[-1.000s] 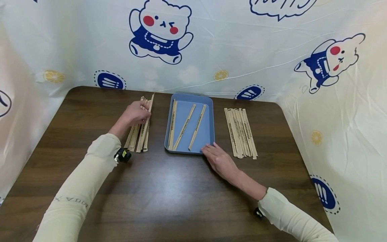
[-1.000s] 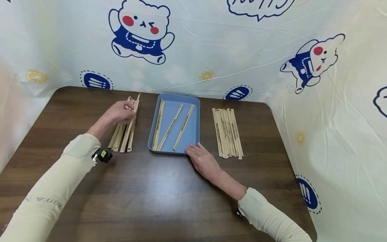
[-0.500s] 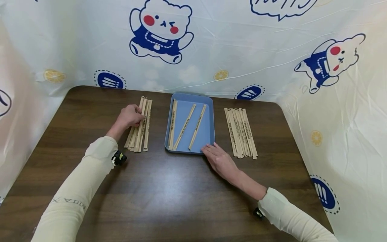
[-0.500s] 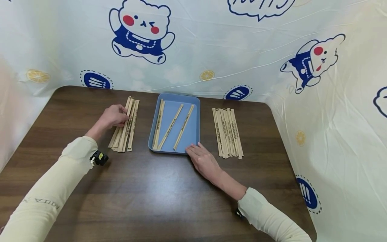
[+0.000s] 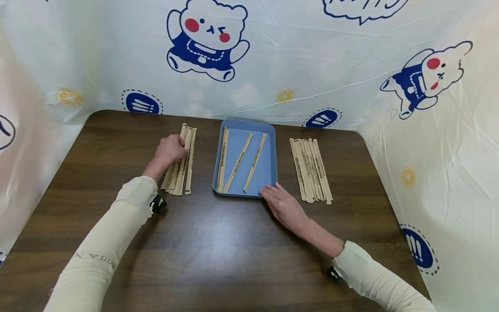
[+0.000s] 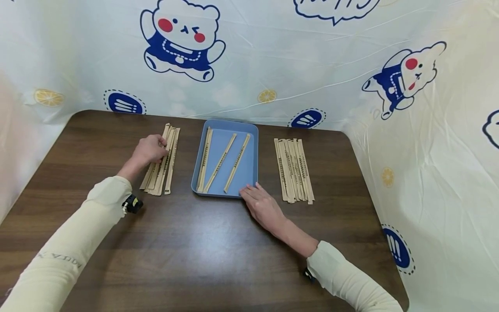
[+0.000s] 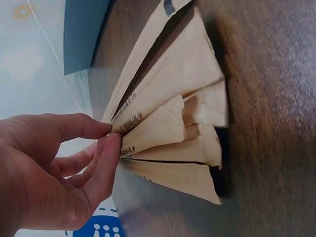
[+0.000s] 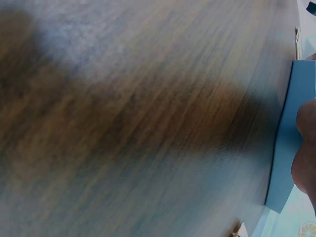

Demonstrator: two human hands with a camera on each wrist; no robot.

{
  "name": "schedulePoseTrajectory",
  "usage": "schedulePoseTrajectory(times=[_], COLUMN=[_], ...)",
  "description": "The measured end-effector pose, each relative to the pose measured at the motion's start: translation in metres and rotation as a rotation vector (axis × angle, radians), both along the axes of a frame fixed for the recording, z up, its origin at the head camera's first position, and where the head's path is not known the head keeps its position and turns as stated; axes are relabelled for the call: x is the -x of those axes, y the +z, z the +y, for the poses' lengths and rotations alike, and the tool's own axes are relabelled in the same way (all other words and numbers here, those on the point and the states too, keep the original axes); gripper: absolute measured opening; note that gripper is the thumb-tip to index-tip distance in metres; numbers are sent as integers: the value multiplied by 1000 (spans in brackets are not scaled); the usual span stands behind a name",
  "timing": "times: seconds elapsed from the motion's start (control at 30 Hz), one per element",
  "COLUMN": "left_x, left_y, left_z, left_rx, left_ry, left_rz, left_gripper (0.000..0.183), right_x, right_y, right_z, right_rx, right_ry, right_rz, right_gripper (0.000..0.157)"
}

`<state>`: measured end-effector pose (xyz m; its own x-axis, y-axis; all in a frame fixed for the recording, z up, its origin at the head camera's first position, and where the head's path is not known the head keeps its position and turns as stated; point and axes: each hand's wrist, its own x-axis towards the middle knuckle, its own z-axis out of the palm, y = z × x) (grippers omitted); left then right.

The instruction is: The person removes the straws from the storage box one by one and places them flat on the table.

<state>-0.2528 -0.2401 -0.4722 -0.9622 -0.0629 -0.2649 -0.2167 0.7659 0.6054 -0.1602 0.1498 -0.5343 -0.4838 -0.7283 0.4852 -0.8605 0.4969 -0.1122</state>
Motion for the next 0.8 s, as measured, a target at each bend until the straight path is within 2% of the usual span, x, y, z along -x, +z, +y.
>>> schedulePoseTrajectory(times=[0.17, 0.3, 0.37, 0.43, 0.53, 0.6, 0.8], left_x=[0, 1, 2, 5, 7, 9, 11], left_y=[-1, 1, 5, 11, 22, 28, 36], left_z=[2, 4, 9, 17, 35, 46, 74], left_rx=[33, 15, -41, -151, -342, -419, -418], left_ry=[8, -7, -12, -13, -17, -32, -99], left_rz=[14, 33, 21, -15, -107, -156, -191], left_gripper=[25, 27, 29, 35, 46, 51, 52], right_x=[0, 1, 2, 2, 2, 1, 0], right_y=[1, -1, -1, -1, 0, 0, 1], right_z=[0, 0, 1, 2, 2, 2, 1], right_rx=[-6, -10, -5, 0, 4, 2, -1], right_ry=[-9, -7, -4, -4, -5, -6, -7], right_rz=[-8, -2, 1, 5, 3, -1, -17], right_gripper=[32, 32, 32, 32, 32, 32, 33])
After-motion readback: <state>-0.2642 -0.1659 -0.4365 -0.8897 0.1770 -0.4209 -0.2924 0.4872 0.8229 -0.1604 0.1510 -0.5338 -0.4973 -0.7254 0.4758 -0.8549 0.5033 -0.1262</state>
